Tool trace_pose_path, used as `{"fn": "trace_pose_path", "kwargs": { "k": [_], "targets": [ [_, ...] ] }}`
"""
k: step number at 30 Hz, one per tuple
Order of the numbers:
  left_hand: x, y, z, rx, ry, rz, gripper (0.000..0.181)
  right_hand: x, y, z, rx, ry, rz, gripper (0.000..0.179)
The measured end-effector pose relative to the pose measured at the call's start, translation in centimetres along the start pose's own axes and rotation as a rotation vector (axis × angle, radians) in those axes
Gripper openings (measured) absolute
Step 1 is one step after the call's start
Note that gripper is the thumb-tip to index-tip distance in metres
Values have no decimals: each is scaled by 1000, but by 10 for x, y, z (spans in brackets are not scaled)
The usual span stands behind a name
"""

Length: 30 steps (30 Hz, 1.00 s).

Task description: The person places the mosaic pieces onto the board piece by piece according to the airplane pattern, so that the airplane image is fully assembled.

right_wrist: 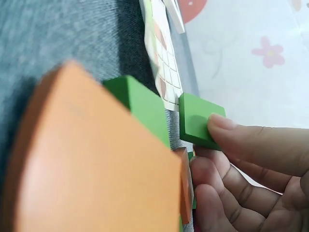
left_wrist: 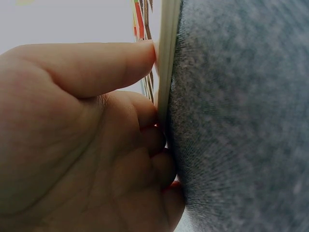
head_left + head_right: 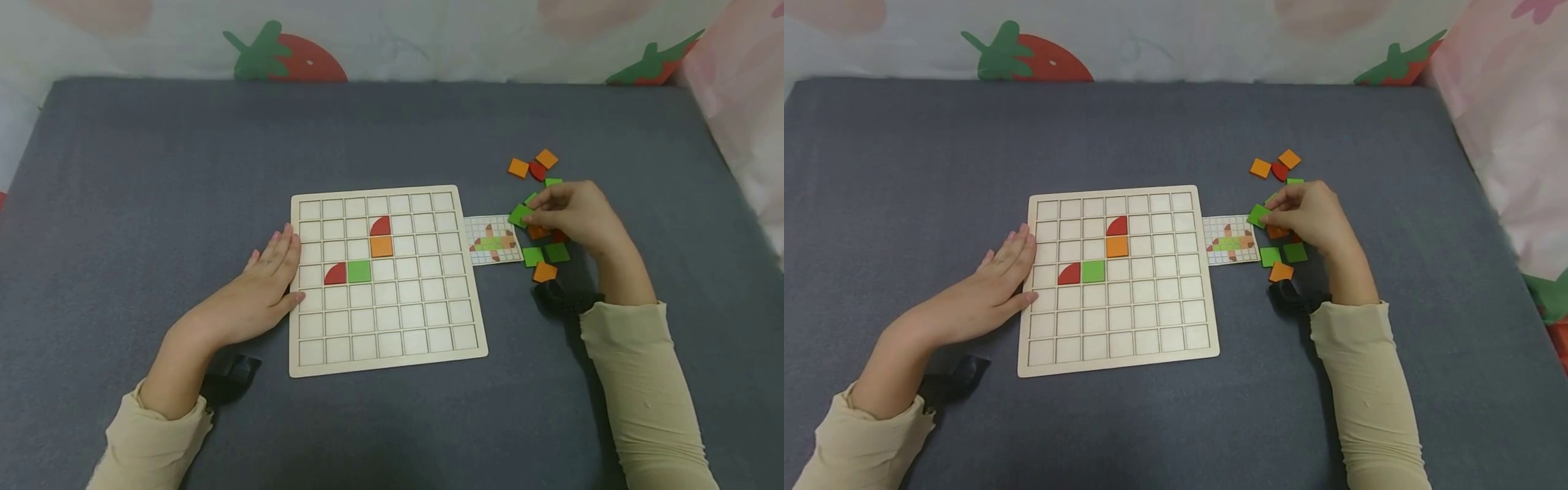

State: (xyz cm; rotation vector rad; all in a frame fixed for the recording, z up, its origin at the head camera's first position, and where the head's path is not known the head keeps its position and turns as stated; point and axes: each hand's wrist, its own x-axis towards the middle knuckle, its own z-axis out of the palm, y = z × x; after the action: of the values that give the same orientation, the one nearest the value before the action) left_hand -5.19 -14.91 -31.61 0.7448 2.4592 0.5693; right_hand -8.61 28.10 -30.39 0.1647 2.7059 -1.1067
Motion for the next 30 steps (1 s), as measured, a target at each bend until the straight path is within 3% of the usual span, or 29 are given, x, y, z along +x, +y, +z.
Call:
{"fn": "trace_pose_path", "kwargs": {
  "k": [13,30],
  "targets": [
    [-1,1,-1,-5,-8,7,73,-5,-6,-1,129,-6,-19,20],
    [0,3,-2,-3,-9,-4,73,-5,-19,12,117,-41,-41,21]
  ]
}}
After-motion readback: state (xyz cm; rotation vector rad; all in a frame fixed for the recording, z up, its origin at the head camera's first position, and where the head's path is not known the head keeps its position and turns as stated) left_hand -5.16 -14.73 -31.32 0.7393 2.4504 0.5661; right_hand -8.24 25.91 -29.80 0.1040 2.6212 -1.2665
